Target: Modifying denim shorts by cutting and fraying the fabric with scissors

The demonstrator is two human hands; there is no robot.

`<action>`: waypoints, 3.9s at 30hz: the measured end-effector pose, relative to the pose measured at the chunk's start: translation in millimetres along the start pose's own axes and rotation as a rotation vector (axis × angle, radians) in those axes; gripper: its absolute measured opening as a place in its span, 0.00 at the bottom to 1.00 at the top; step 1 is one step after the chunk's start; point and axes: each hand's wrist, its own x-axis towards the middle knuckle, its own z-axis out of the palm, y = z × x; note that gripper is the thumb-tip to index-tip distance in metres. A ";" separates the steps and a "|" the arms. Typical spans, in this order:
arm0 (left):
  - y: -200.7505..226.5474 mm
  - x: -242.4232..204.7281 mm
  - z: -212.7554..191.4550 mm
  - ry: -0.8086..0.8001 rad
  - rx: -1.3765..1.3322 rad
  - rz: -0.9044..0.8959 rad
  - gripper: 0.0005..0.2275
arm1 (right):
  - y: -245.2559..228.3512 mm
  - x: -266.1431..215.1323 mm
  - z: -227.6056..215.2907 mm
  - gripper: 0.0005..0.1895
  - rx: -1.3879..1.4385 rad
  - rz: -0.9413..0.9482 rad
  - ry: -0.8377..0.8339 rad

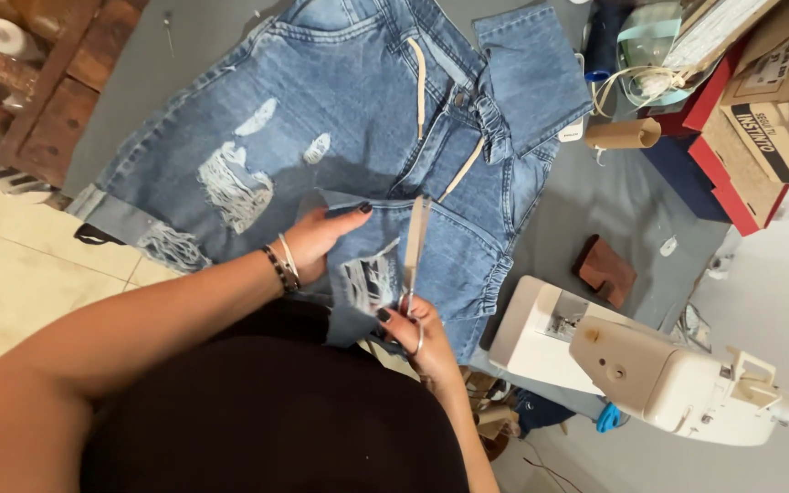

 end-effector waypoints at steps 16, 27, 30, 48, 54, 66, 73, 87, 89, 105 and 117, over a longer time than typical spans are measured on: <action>86.2 40.5 -37.2 -0.233 0.811 0.344 0.13 | 116.3 -24.9 -106.2 0.10 -0.205 -0.042 0.393; 172.6 101.9 32.5 -0.414 2.263 0.763 0.24 | 59.8 19.0 2.7 0.23 -0.773 -0.196 0.275; 180.1 99.7 62.5 -0.343 2.472 0.719 0.23 | 74.3 24.0 -3.8 0.21 -0.967 -0.312 0.263; 174.0 94.3 88.7 -0.663 2.321 1.896 0.04 | 93.4 6.6 -8.1 0.05 -0.299 -0.191 0.440; 176.1 91.8 95.3 -0.727 2.336 1.807 0.07 | 79.9 5.2 4.2 0.13 -0.726 -0.190 0.385; 160.6 -43.3 -48.2 -0.185 2.020 0.568 0.10 | 88.6 3.0 -7.2 0.04 -0.503 -0.163 0.498; 7.6 -28.6 -63.1 -0.546 1.421 0.430 0.18 | 90.6 -0.6 -35.7 0.06 -0.216 -0.122 0.427; -77.8 34.4 -60.9 -0.279 0.491 -0.289 0.16 | 90.1 -53.7 -51.4 0.23 -0.119 -0.174 0.104; -92.4 29.7 -61.6 -0.328 0.489 -0.368 0.15 | 106.8 -73.6 -71.0 0.29 -0.192 -0.128 0.061; -85.7 1.4 -44.1 -0.354 0.453 -0.353 0.13 | 109.5 -114.1 -81.5 0.31 -0.133 0.099 -0.232; -87.1 22.3 -106.0 -0.418 0.621 -0.051 0.14 | 97.7 -141.7 -112.0 0.30 -0.271 0.243 -0.255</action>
